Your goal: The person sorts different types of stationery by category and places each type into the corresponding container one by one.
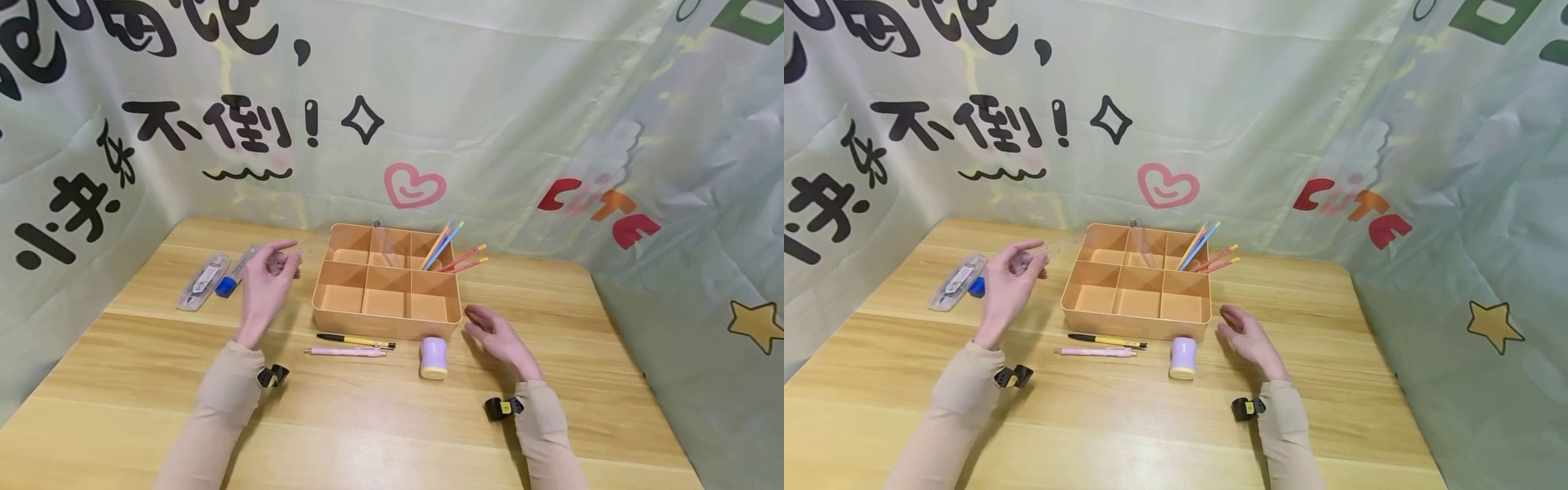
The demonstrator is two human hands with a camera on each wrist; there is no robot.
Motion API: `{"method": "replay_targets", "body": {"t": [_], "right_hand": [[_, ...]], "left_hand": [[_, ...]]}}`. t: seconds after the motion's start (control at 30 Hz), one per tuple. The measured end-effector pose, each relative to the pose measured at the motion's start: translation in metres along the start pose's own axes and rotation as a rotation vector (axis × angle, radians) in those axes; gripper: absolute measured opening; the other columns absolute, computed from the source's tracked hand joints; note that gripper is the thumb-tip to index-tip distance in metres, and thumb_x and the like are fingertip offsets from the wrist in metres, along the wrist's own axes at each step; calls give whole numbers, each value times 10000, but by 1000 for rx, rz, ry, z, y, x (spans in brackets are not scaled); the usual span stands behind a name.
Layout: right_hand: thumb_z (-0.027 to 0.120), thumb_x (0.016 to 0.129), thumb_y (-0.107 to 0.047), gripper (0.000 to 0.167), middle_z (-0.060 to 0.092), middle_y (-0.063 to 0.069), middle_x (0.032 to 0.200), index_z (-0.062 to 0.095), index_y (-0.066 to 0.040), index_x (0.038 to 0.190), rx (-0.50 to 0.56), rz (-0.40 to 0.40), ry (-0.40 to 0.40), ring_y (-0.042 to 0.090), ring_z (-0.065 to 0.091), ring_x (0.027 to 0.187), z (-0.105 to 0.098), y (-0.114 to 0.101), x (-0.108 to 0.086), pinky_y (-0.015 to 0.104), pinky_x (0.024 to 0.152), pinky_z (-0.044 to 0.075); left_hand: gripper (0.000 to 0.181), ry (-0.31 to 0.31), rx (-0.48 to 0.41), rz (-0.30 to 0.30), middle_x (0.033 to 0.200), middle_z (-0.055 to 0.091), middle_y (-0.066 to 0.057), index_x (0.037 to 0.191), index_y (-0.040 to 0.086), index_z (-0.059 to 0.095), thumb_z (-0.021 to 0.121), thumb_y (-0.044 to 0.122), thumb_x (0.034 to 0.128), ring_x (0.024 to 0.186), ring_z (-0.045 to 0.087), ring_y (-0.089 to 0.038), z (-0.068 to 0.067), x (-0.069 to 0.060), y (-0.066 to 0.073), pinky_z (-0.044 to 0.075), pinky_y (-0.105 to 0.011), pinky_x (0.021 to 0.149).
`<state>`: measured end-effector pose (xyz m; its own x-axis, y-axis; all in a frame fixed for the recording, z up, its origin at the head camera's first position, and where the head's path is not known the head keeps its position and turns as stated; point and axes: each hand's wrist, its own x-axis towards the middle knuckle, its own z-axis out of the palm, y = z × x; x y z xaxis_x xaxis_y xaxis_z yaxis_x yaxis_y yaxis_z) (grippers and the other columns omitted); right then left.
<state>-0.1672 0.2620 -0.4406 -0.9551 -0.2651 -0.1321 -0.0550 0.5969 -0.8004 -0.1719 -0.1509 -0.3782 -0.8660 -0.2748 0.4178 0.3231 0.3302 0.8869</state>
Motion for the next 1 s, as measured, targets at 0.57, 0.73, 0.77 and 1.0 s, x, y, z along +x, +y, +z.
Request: {"method": "replay_targets", "body": {"t": [0.57,0.73,0.77,1.0], "right_hand": [[511,1049,-121,555,368,328,1548,317,133,1502,7,-29,-3,471,388,1438,0,4,2,574,1175,367],[508,1049,-116,553,363,328,1552,314,131,1504,18,-24,0,469,379,1444,1,4,2,577,1178,361],[507,1049,-115,553,363,329,1552,314,132,1504,19,-23,1,470,379,1443,1,4,2,578,1179,360],[513,1047,-120,554,372,330,1545,320,134,1500,3,-25,4,471,392,1436,1,5,2,574,1175,370]], "left_hand": [[264,-278,133,12,892,737,-240,1218,-16,656,636,42,961,725,700,-315,36,34,25,536,-146,599],[317,-347,164,-3,894,736,-234,1265,-2,609,653,65,958,743,706,-333,41,45,25,556,-219,584],[331,-359,168,-11,909,740,-239,1275,-7,598,655,71,959,758,714,-349,42,47,24,572,-241,596],[436,-410,141,-156,1039,735,-272,1328,-36,550,700,70,933,660,686,-114,49,62,18,647,-418,752]]}}
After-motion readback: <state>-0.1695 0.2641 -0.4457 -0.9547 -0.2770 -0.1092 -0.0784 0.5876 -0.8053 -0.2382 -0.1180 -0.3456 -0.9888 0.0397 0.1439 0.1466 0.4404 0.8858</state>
